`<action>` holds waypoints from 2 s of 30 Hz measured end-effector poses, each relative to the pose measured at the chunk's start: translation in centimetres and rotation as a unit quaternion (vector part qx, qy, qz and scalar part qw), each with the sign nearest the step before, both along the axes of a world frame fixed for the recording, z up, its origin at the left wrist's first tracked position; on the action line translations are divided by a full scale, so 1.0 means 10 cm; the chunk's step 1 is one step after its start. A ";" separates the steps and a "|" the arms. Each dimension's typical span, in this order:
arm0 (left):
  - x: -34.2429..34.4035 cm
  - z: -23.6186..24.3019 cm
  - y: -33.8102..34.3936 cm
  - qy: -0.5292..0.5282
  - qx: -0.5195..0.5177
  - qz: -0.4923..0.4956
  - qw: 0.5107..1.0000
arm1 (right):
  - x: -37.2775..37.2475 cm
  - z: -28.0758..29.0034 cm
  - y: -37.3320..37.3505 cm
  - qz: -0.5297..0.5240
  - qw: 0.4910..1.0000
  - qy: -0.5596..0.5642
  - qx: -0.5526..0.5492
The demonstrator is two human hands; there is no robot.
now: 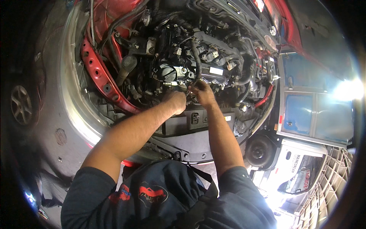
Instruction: The person works under the hood of a red car in a garage, handling engine components and tools. They remove a plastic cover, select a socket wrench from a tray, and manipulate parts within the engine bay, including a blue connector and hoses. The person appears to be performing maintenance or repair on the engine.
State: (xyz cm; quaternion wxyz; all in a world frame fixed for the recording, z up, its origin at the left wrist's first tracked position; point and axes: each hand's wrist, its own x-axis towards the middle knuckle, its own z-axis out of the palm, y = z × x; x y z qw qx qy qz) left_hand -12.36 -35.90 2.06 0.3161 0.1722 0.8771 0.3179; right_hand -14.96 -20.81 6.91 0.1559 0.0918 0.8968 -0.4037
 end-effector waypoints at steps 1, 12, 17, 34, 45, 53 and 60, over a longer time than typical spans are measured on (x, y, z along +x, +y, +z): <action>0.00 -0.03 0.01 0.006 -0.024 -0.014 1.000 | 0.01 -0.02 -0.06 0.003 1.000 0.025 0.015; -0.01 -0.22 -0.10 0.006 0.011 0.129 0.992 | 0.63 0.01 -0.09 0.022 0.971 0.191 0.144; 0.09 -0.05 -0.29 0.083 -0.027 0.076 0.993 | 1.27 0.12 0.66 0.008 0.968 0.215 0.128; -0.36 0.99 -0.22 0.495 -0.168 -0.012 0.852 | 1.68 -0.31 1.13 0.039 0.966 0.255 0.002; -0.65 1.35 -0.39 0.493 -0.101 -0.081 0.861 | 0.64 -0.21 0.10 0.139 0.984 0.025 0.109; -0.48 0.95 -0.54 0.502 -0.044 -0.041 0.863 | 0.42 -0.34 -0.06 0.123 0.992 0.000 0.023; -0.33 0.75 -0.28 0.536 0.071 0.109 0.834 | 0.59 -0.26 0.07 0.018 0.958 0.256 -0.127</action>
